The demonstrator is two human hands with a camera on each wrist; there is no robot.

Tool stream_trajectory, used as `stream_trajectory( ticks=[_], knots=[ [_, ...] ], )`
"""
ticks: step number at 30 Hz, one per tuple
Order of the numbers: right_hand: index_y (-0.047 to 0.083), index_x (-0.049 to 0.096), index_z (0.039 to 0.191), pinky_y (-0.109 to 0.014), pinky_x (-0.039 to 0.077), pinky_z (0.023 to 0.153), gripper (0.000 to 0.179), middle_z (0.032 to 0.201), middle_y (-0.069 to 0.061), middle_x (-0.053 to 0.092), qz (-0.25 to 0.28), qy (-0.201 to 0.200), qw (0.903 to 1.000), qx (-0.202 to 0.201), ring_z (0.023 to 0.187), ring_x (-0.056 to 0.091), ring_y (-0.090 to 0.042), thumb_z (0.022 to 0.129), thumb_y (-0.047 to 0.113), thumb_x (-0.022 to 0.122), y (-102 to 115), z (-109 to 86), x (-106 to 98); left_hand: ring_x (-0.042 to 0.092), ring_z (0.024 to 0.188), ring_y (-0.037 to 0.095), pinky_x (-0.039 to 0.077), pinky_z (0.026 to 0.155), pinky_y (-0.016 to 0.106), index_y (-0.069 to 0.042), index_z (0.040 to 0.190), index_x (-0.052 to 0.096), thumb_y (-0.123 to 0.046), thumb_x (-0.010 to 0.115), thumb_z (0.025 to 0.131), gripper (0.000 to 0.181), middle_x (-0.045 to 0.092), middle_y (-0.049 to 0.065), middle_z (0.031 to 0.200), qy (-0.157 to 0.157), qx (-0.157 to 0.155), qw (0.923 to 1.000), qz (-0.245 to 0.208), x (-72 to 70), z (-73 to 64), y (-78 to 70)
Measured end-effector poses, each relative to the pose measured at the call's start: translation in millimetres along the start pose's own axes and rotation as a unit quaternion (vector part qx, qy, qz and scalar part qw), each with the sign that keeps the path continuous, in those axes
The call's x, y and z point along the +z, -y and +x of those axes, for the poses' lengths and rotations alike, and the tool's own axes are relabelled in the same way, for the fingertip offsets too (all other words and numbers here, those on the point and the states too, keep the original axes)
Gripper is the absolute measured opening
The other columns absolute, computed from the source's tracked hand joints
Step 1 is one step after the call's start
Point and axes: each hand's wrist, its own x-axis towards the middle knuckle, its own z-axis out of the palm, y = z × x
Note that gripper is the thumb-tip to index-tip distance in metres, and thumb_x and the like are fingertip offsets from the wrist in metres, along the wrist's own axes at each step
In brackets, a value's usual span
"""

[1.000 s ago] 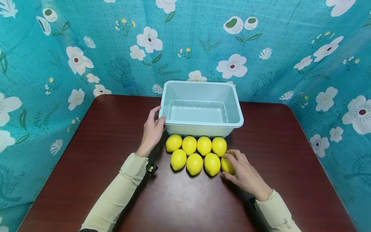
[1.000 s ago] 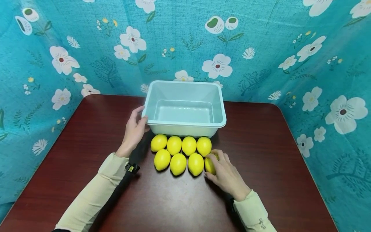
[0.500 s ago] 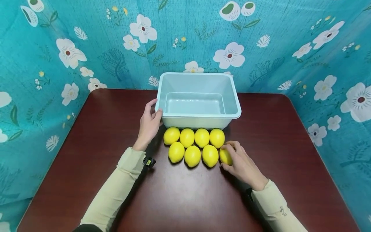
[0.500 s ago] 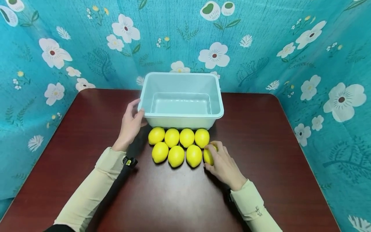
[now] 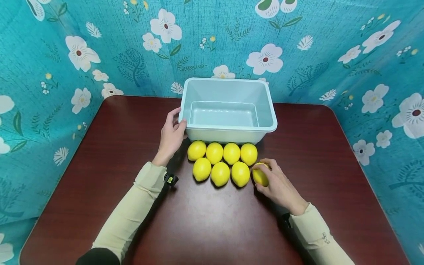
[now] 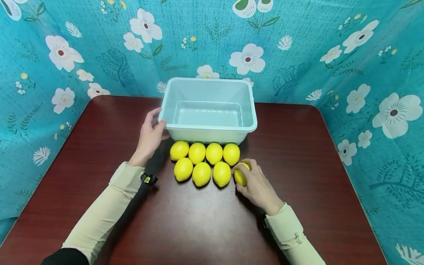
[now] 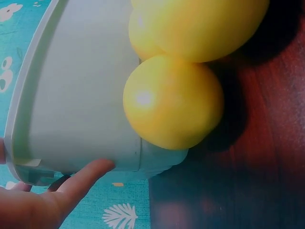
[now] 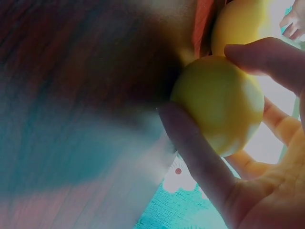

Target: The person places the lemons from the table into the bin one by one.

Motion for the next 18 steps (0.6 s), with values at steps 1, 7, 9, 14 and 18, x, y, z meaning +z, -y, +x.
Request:
stream_trajectory(
  ticks=[1, 7, 9, 14, 18],
  knots=[
    [0.015, 0.058, 0.12, -0.042, 0.051, 0.078, 0.045, 0.135, -0.019, 0.039, 0.0, -0.001, 1.0, 0.0, 0.107, 0.053, -0.036, 0.078, 0.013, 0.076, -0.1, 0.1, 0.2, 0.06, 0.115, 0.026, 0.055, 0.086, 0.05, -0.026, 0.146, 0.033, -0.03, 0.048, 0.1, 0.048, 0.05, 0.015, 0.138, 0.0, 0.0, 1.0, 0.0, 0.0, 0.0, -0.5],
    [0.014, 0.059, 0.117, -0.043, 0.051, 0.077, 0.046, 0.133, -0.018, 0.041, 0.012, -0.009, 0.9998, 0.011, 0.107, 0.052, -0.036, 0.075, 0.011, 0.077, 0.9, 0.5, 1.5, 0.06, 0.115, 0.026, 0.055, 0.086, 0.05, -0.025, 0.146, 0.033, -0.031, 0.048, 0.1, 0.048, 0.05, 0.016, 0.138, 0.002, -0.001, 1.0, -0.005, 0.3, 0.0, -0.5],
    [0.014, 0.059, 0.116, -0.044, 0.05, 0.078, 0.046, 0.132, -0.018, 0.041, 0.016, -0.013, 0.9997, 0.015, 0.107, 0.051, -0.036, 0.074, 0.01, 0.078, 1.0, 0.6, 1.5, 0.06, 0.114, 0.026, 0.055, 0.087, 0.051, -0.026, 0.146, 0.033, -0.031, 0.048, 0.1, 0.048, 0.051, 0.016, 0.137, 0.003, -0.002, 1.0, -0.006, 0.8, 0.8, 0.5],
    [0.014, 0.059, 0.114, -0.045, 0.05, 0.078, 0.046, 0.13, -0.017, 0.042, 0.014, -0.016, 0.9996, 0.019, 0.107, 0.05, -0.035, 0.072, 0.011, 0.079, 1.0, 0.9, 1.2, 0.06, 0.114, 0.026, 0.054, 0.087, 0.051, -0.026, 0.145, 0.034, -0.031, 0.049, 0.1, 0.048, 0.051, 0.015, 0.136, 0.003, -0.005, 0.9999, -0.012, 1.1, 2.4, 3.1],
    [0.014, 0.059, 0.115, -0.044, 0.051, 0.074, 0.047, 0.13, -0.017, 0.042, 0.01, -0.013, 0.9996, 0.021, 0.106, 0.05, -0.035, 0.073, 0.012, 0.08, 2.4, 3.8, 1.4, 0.06, 0.114, 0.026, 0.055, 0.086, 0.05, -0.026, 0.145, 0.035, -0.032, 0.05, 0.099, 0.048, 0.052, 0.015, 0.136, 0.002, -0.004, 0.9999, -0.011, -1.2, 4.1, 2.8]
  ],
)
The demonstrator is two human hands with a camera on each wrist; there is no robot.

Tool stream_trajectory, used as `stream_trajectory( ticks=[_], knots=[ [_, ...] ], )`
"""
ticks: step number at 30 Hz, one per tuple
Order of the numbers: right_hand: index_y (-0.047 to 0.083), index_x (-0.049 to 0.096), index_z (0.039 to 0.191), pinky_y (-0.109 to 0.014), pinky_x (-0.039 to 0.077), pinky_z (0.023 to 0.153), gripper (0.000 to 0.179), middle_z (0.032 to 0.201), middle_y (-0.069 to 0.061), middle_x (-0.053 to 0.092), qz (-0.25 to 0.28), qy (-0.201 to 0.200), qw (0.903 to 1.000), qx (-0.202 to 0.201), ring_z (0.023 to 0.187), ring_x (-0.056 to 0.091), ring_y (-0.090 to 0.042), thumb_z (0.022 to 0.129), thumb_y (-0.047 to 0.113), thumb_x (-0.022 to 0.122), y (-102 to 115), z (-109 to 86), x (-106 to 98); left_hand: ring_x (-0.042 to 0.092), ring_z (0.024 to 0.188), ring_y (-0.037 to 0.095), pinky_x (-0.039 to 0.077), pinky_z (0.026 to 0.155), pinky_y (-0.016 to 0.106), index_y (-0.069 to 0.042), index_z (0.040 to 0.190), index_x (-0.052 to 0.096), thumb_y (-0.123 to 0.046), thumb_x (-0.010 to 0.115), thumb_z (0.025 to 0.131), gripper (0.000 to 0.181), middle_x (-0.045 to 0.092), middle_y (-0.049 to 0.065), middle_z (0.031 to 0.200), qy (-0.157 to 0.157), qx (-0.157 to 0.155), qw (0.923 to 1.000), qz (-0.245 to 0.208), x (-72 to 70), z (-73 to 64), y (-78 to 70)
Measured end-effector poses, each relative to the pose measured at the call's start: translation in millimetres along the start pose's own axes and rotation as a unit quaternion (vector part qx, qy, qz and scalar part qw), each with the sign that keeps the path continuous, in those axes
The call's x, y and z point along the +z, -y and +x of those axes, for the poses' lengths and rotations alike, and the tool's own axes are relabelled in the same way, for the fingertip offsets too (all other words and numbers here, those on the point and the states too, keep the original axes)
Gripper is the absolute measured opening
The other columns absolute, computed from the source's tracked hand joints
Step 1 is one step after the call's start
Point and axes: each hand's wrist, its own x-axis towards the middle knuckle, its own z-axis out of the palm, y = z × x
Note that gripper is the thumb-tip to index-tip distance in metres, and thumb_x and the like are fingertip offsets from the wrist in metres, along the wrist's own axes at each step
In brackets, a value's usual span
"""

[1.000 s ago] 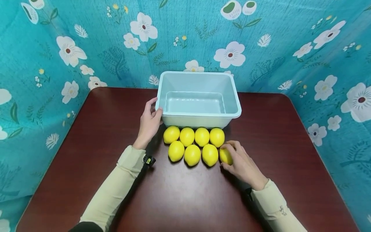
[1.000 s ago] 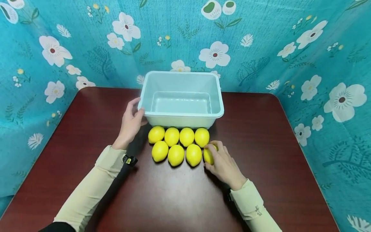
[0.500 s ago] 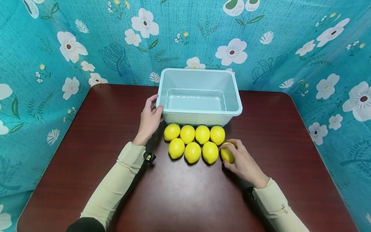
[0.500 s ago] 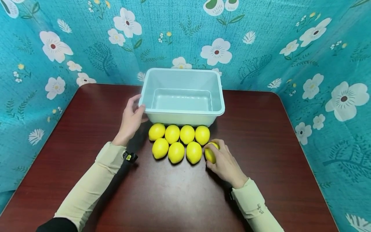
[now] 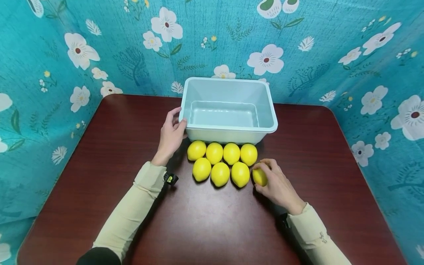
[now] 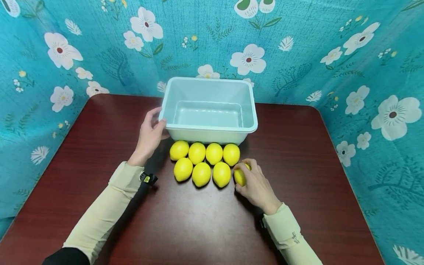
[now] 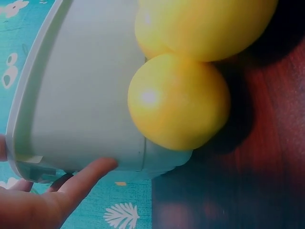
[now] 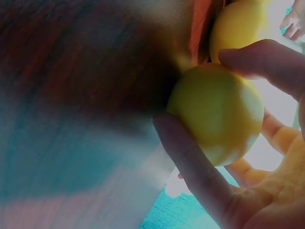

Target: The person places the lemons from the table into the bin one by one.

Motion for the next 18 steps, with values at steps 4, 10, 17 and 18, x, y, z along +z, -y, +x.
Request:
stream_trajectory(
  ticks=[4, 10, 17, 18],
  knots=[
    [0.014, 0.059, 0.115, -0.045, 0.051, 0.073, 0.047, 0.131, -0.017, 0.042, -0.006, 0.005, 1.0, 0.004, 0.107, 0.05, -0.036, 0.073, 0.012, 0.08, 2.5, 3.9, -0.5, 0.06, 0.114, 0.026, 0.055, 0.086, 0.051, -0.025, 0.144, 0.036, -0.031, 0.051, 0.099, 0.048, 0.052, 0.015, 0.136, -0.001, 0.004, 1.0, -0.003, -2.0, 1.3, -2.7],
    [0.013, 0.058, 0.114, -0.045, 0.051, 0.073, 0.047, 0.13, -0.017, 0.042, -0.006, 0.013, 0.9998, 0.01, 0.106, 0.049, -0.035, 0.072, 0.011, 0.079, 6.2, 8.6, -2.1, 0.06, 0.113, 0.027, 0.055, 0.085, 0.05, -0.024, 0.143, 0.036, -0.03, 0.051, 0.099, 0.047, 0.052, 0.016, 0.136, -0.001, 0.004, 1.0, -0.003, -4.4, 2.1, -3.9],
    [0.011, 0.057, 0.114, -0.047, 0.05, 0.078, 0.049, 0.129, -0.017, 0.041, -0.006, 0.03, 0.9993, 0.022, 0.107, 0.048, -0.036, 0.072, 0.009, 0.08, 7.3, 9.9, 0.7, 0.061, 0.112, 0.025, 0.056, 0.085, 0.05, -0.025, 0.143, 0.035, -0.029, 0.051, 0.099, 0.047, 0.054, 0.014, 0.133, 0.009, -0.004, 0.9999, -0.006, -7.0, 3.1, -1.6],
    [0.011, 0.057, 0.114, -0.047, 0.05, 0.078, 0.049, 0.13, -0.018, 0.041, -0.007, 0.031, 0.9992, 0.024, 0.107, 0.048, -0.036, 0.071, 0.009, 0.08, 7.8, 9.7, 1.3, 0.061, 0.113, 0.026, 0.056, 0.085, 0.05, -0.025, 0.143, 0.035, -0.029, 0.051, 0.099, 0.047, 0.053, 0.014, 0.133, 0.013, -0.004, 0.9999, -0.009, -7.1, 3.8, -0.8]
  ],
)
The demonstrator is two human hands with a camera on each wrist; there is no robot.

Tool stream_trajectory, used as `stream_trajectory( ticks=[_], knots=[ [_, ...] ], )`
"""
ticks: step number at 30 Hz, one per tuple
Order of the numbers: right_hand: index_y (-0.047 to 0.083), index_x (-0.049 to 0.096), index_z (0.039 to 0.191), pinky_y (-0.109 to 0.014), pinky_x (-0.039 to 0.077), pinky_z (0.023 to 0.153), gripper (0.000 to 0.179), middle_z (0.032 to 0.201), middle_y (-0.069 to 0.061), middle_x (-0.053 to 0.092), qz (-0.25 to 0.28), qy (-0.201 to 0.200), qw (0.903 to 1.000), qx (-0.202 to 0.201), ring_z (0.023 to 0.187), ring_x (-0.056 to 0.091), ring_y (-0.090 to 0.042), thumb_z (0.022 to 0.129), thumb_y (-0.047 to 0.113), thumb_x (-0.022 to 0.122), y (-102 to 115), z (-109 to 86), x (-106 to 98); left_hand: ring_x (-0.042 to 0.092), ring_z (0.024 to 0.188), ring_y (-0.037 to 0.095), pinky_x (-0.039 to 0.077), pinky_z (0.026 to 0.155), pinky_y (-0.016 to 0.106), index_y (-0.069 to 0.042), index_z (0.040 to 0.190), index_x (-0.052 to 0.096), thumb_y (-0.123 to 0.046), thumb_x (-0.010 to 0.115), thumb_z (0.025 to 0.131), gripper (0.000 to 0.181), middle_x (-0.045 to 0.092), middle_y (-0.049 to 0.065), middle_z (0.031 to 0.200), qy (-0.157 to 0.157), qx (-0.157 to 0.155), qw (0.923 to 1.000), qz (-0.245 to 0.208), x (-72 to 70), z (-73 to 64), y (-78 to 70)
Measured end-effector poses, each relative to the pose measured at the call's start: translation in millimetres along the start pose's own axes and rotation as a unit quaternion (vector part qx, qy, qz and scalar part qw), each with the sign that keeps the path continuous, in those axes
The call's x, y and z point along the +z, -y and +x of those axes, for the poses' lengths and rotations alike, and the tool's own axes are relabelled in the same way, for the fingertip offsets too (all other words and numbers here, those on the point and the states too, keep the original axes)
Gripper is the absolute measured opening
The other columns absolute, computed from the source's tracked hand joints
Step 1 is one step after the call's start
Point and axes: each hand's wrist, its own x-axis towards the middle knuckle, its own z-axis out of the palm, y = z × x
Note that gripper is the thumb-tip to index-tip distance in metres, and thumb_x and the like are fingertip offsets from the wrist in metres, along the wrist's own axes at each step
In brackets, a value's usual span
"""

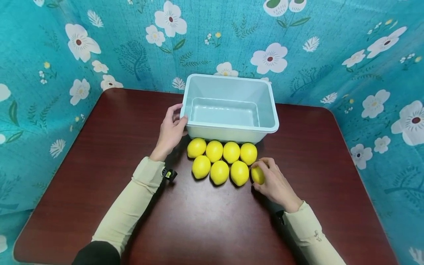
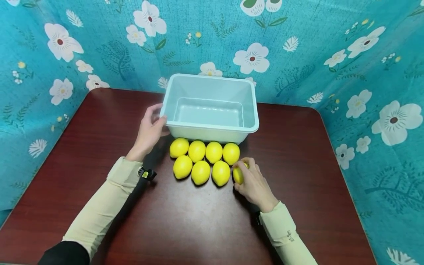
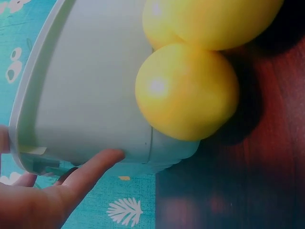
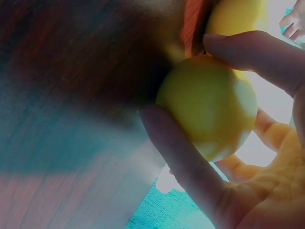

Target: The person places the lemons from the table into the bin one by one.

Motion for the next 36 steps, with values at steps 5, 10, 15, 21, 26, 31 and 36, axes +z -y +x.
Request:
stream_trajectory(
  ticks=[5, 10, 15, 21, 26, 31, 36],
  knots=[
    [0.009, 0.056, 0.115, -0.049, 0.05, 0.081, 0.05, 0.13, -0.019, 0.04, 0.008, 0.003, 0.9999, 0.01, 0.108, 0.047, -0.037, 0.071, 0.006, 0.081, 1.5, -1.4, 2.5, 0.059, 0.115, 0.027, 0.054, 0.085, 0.053, -0.025, 0.144, 0.032, -0.028, 0.05, 0.099, 0.048, 0.05, 0.016, 0.136, 0.018, -0.005, 0.9998, -0.007, 1.2, 3.6, 2.0],
    [0.009, 0.056, 0.115, -0.049, 0.05, 0.082, 0.05, 0.13, -0.018, 0.04, 0.006, 0.008, 0.9999, 0.013, 0.109, 0.047, -0.037, 0.072, 0.005, 0.081, 0.5, -4.0, 1.2, 0.059, 0.116, 0.027, 0.054, 0.086, 0.053, -0.027, 0.144, 0.031, -0.028, 0.051, 0.099, 0.049, 0.049, 0.016, 0.135, 0.031, -0.006, 0.9994, -0.013, 3.6, 3.7, 1.7],
    [0.008, 0.056, 0.116, -0.05, 0.05, 0.081, 0.05, 0.131, -0.019, 0.041, 0.006, -0.001, 1.0, -0.002, 0.108, 0.048, -0.039, 0.072, 0.004, 0.08, -0.2, -4.3, 2.8, 0.058, 0.116, 0.026, 0.054, 0.086, 0.053, -0.028, 0.144, 0.031, -0.029, 0.052, 0.099, 0.05, 0.049, 0.015, 0.136, 0.029, 0.001, 0.9995, -0.014, 1.7, 3.5, -0.3],
    [0.01, 0.056, 0.117, -0.05, 0.051, 0.081, 0.05, 0.134, -0.017, 0.04, 0.008, -0.006, 1.0, -0.002, 0.112, 0.046, -0.038, 0.073, 0.005, 0.08, 3.5, -2.6, 8.2, 0.059, 0.115, 0.026, 0.054, 0.087, 0.053, -0.027, 0.145, 0.031, -0.029, 0.051, 0.099, 0.05, 0.051, 0.013, 0.134, 0.03, -0.002, 0.9995, -0.007, -3.6, 5.8, -1.1],
    [0.012, 0.057, 0.118, -0.049, 0.052, 0.076, 0.05, 0.135, -0.015, 0.04, -0.009, -0.014, 0.9998, -0.011, 0.112, 0.046, -0.037, 0.073, 0.007, 0.08, 4.3, -1.8, 12.2, 0.059, 0.115, 0.026, 0.055, 0.086, 0.052, -0.027, 0.145, 0.031, -0.029, 0.051, 0.099, 0.05, 0.051, 0.012, 0.132, 0.028, -0.005, 0.9996, 0.0, -6.0, 6.0, -1.1],
    [0.014, 0.059, 0.118, -0.049, 0.053, 0.07, 0.05, 0.136, -0.013, 0.04, -0.019, -0.024, 0.9994, -0.013, 0.112, 0.046, -0.037, 0.073, 0.008, 0.08, 4.1, -3.0, 12.5, 0.059, 0.116, 0.027, 0.054, 0.086, 0.052, -0.026, 0.145, 0.03, -0.027, 0.052, 0.099, 0.051, 0.051, 0.014, 0.133, 0.031, -0.011, 0.9994, -0.008, -5.6, 4.5, 0.0],
    [0.016, 0.06, 0.12, -0.048, 0.052, 0.064, 0.049, 0.138, -0.012, 0.04, -0.02, -0.031, 0.9993, -0.008, 0.112, 0.045, -0.037, 0.074, 0.011, 0.078, 1.8, -4.7, 12.7, 0.059, 0.116, 0.027, 0.055, 0.086, 0.052, -0.026, 0.145, 0.03, -0.026, 0.052, 0.099, 0.05, 0.052, 0.014, 0.133, 0.03, -0.013, 0.9994, -0.011, -4.4, 3.5, 0.1]
  ],
)
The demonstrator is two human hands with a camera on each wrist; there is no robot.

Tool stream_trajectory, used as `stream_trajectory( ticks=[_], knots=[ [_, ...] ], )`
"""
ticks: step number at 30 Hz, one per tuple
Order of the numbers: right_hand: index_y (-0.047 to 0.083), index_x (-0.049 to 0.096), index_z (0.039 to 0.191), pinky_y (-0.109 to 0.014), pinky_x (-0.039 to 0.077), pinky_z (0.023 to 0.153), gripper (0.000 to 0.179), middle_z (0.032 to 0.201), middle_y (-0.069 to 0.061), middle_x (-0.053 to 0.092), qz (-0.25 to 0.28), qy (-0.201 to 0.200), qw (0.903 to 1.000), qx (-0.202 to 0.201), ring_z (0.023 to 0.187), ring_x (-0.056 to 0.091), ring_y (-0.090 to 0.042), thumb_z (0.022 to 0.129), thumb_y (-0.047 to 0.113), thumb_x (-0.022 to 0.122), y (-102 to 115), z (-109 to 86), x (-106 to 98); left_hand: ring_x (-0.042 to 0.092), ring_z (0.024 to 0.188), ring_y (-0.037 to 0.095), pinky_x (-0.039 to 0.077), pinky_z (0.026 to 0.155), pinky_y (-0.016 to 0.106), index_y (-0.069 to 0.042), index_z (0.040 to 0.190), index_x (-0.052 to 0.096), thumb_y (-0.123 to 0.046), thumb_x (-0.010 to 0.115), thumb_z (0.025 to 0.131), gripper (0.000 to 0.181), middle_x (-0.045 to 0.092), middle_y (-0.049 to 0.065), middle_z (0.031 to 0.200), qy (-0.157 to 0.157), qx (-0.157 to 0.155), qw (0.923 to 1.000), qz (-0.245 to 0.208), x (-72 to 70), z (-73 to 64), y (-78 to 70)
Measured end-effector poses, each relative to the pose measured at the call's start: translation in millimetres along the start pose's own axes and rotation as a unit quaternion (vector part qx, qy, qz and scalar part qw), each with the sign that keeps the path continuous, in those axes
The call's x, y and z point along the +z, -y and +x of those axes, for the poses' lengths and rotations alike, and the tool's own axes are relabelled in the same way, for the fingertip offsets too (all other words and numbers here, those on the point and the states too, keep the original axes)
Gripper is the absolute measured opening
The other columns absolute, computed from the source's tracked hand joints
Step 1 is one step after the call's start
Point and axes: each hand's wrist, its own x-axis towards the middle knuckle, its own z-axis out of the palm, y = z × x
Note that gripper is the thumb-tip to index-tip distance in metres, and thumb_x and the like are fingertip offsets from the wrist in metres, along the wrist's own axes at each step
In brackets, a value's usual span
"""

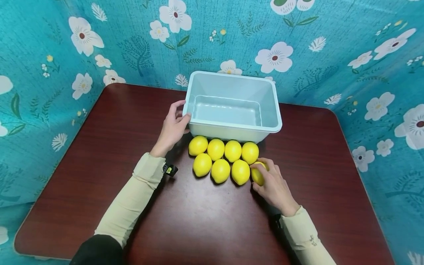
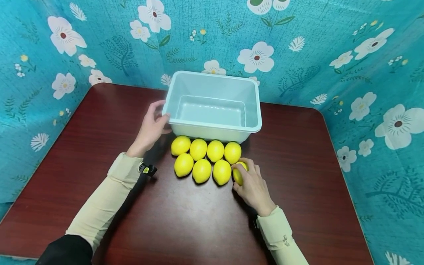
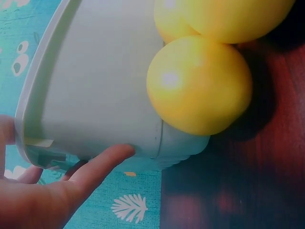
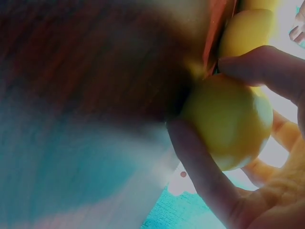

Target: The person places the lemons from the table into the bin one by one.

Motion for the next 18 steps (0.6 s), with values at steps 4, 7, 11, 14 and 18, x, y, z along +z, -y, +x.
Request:
stream_trajectory(
  ticks=[4, 7, 11, 14, 18],
  knots=[
    [0.017, 0.061, 0.12, -0.044, 0.05, 0.06, 0.05, 0.139, -0.01, 0.041, 0.003, -0.01, 0.9999, -0.001, 0.11, 0.046, -0.035, 0.074, 0.011, 0.077, -1.2, -0.3, 1.2, 0.06, 0.116, 0.026, 0.054, 0.087, 0.052, -0.026, 0.145, 0.031, -0.027, 0.051, 0.099, 0.05, 0.052, 0.013, 0.133, 0.001, -0.001, 1.0, -0.002, -1.1, -0.4, -0.9],
    [0.016, 0.061, 0.12, -0.043, 0.05, 0.059, 0.05, 0.139, -0.01, 0.041, 0.005, -0.015, 0.9998, -0.007, 0.107, 0.046, -0.035, 0.073, 0.01, 0.077, -2.3, -0.6, 1.3, 0.059, 0.116, 0.026, 0.054, 0.087, 0.052, -0.026, 0.145, 0.03, -0.027, 0.051, 0.1, 0.05, 0.051, 0.013, 0.133, 0.003, -0.002, 1.0, -0.002, -0.7, -0.9, -1.6],
    [0.015, 0.061, 0.121, -0.044, 0.05, 0.06, 0.05, 0.138, -0.012, 0.041, 0.005, -0.016, 0.9998, -0.012, 0.107, 0.047, -0.036, 0.074, 0.01, 0.077, -2.6, -1.0, 1.0, 0.059, 0.117, 0.026, 0.055, 0.087, 0.051, -0.026, 0.145, 0.03, -0.027, 0.051, 0.1, 0.05, 0.051, 0.012, 0.134, 0.002, -0.002, 1.0, 0.0, -0.1, -1.2, -1.8],
    [0.015, 0.061, 0.122, -0.043, 0.05, 0.059, 0.05, 0.139, -0.012, 0.041, 0.003, -0.016, 0.9998, -0.012, 0.107, 0.047, -0.035, 0.074, 0.01, 0.077, -2.5, -1.3, 1.2, 0.06, 0.116, 0.026, 0.055, 0.086, 0.051, -0.026, 0.145, 0.031, -0.027, 0.052, 0.099, 0.051, 0.052, 0.012, 0.133, 0.001, -0.002, 1.0, 0.0, -0.1, -1.3, -1.6],
    [0.016, 0.061, 0.122, -0.043, 0.05, 0.058, 0.051, 0.138, -0.012, 0.042, -0.002, -0.018, 0.9998, -0.013, 0.107, 0.047, -0.035, 0.074, 0.01, 0.077, -2.7, -1.7, 1.5, 0.06, 0.116, 0.027, 0.055, 0.086, 0.052, -0.026, 0.145, 0.03, -0.026, 0.052, 0.099, 0.051, 0.052, 0.013, 0.133, 0.002, -0.002, 1.0, -0.002, -0.8, -2.0, -1.7]
  ],
)
